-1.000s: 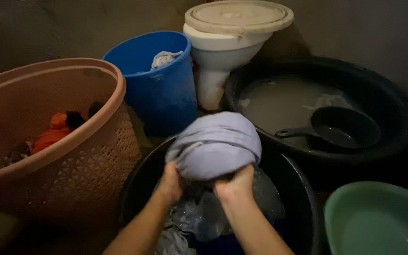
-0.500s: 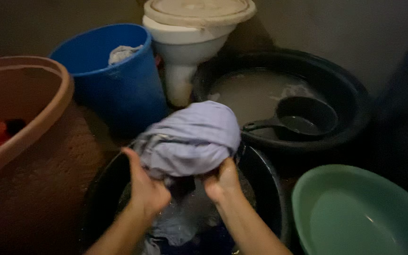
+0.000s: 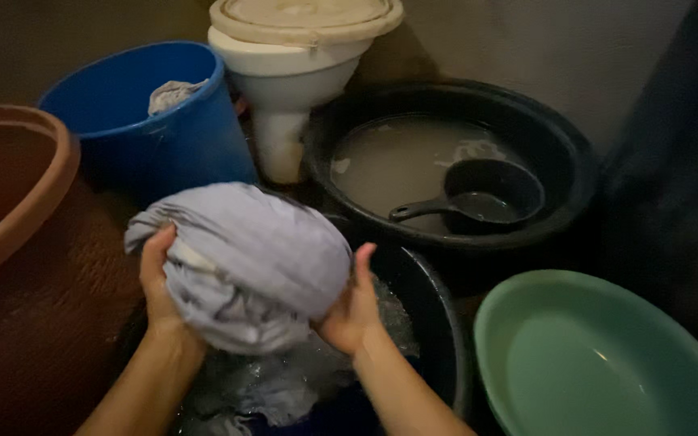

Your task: The person washes clothes by hand in a basin of soapy water, wrings them out, and places them into a basket.

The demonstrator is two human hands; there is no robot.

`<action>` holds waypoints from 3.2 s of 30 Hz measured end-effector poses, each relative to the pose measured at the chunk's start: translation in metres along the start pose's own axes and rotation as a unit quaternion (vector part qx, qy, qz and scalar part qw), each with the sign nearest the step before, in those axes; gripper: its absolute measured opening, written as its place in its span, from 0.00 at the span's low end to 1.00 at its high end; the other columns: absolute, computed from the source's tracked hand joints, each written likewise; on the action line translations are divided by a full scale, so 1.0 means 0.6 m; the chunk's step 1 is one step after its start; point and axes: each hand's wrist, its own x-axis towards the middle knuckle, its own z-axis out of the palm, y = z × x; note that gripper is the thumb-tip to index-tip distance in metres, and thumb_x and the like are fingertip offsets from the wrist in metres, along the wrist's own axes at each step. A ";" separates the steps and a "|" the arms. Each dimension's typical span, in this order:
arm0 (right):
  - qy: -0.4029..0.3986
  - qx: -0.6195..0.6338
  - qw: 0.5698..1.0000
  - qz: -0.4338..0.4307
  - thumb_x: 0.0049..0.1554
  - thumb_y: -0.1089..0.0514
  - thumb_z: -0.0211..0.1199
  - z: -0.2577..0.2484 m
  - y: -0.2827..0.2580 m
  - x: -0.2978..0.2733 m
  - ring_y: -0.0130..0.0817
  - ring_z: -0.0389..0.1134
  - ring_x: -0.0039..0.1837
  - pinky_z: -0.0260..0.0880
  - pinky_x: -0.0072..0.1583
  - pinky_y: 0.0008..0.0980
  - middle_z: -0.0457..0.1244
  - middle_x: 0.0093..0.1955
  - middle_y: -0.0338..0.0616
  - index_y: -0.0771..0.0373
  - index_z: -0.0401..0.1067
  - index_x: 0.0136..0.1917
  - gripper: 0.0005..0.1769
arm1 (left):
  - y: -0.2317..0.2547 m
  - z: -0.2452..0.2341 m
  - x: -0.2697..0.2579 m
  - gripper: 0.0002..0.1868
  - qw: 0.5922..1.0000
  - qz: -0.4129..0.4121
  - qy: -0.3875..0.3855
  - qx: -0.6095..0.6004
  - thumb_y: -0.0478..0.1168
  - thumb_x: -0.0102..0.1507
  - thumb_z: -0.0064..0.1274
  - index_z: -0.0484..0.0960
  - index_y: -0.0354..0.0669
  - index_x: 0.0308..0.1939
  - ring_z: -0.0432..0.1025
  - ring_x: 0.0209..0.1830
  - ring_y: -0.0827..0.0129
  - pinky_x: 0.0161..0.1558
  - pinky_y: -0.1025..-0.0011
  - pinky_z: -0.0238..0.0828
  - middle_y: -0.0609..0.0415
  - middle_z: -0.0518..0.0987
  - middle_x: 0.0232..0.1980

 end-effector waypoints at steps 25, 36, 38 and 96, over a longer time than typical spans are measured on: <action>0.045 -0.008 0.985 0.169 0.38 0.04 0.45 0.018 0.041 -0.035 0.67 0.39 0.82 0.35 0.69 0.81 0.40 0.84 0.60 0.59 0.42 0.83 0.78 | 0.000 -0.017 0.013 0.40 0.999 0.035 -0.031 -0.020 0.62 0.53 0.45 0.73 0.49 0.66 0.73 0.61 0.52 0.61 0.51 0.70 0.47 0.78 0.63; 0.044 0.037 0.996 0.068 0.46 0.15 0.50 0.038 0.091 -0.019 0.56 0.54 0.79 0.52 0.75 0.63 0.55 0.81 0.50 0.52 0.60 0.79 0.60 | -0.047 -0.020 -0.006 0.38 0.999 -0.010 -0.044 0.003 0.61 0.55 0.44 0.73 0.48 0.66 0.74 0.61 0.53 0.61 0.52 0.71 0.46 0.78 0.63; 0.127 0.057 0.990 0.037 0.52 0.21 0.54 0.045 0.084 -0.008 0.57 0.59 0.77 0.57 0.73 0.61 0.60 0.78 0.51 0.52 0.66 0.77 0.50 | -0.055 -0.034 -0.009 0.38 0.998 -0.025 -0.048 0.014 0.61 0.55 0.44 0.73 0.47 0.66 0.74 0.61 0.53 0.61 0.52 0.71 0.46 0.78 0.63; -0.207 -0.466 0.857 0.073 0.41 0.51 0.60 0.101 -0.063 0.003 0.35 0.66 0.36 0.68 0.42 0.31 0.67 0.35 0.48 0.73 0.76 0.40 0.22 | -0.230 -0.094 0.069 0.30 0.804 -0.411 -0.312 0.296 0.54 0.65 0.37 0.77 0.40 0.63 0.78 0.57 0.55 0.60 0.57 0.74 0.42 0.81 0.61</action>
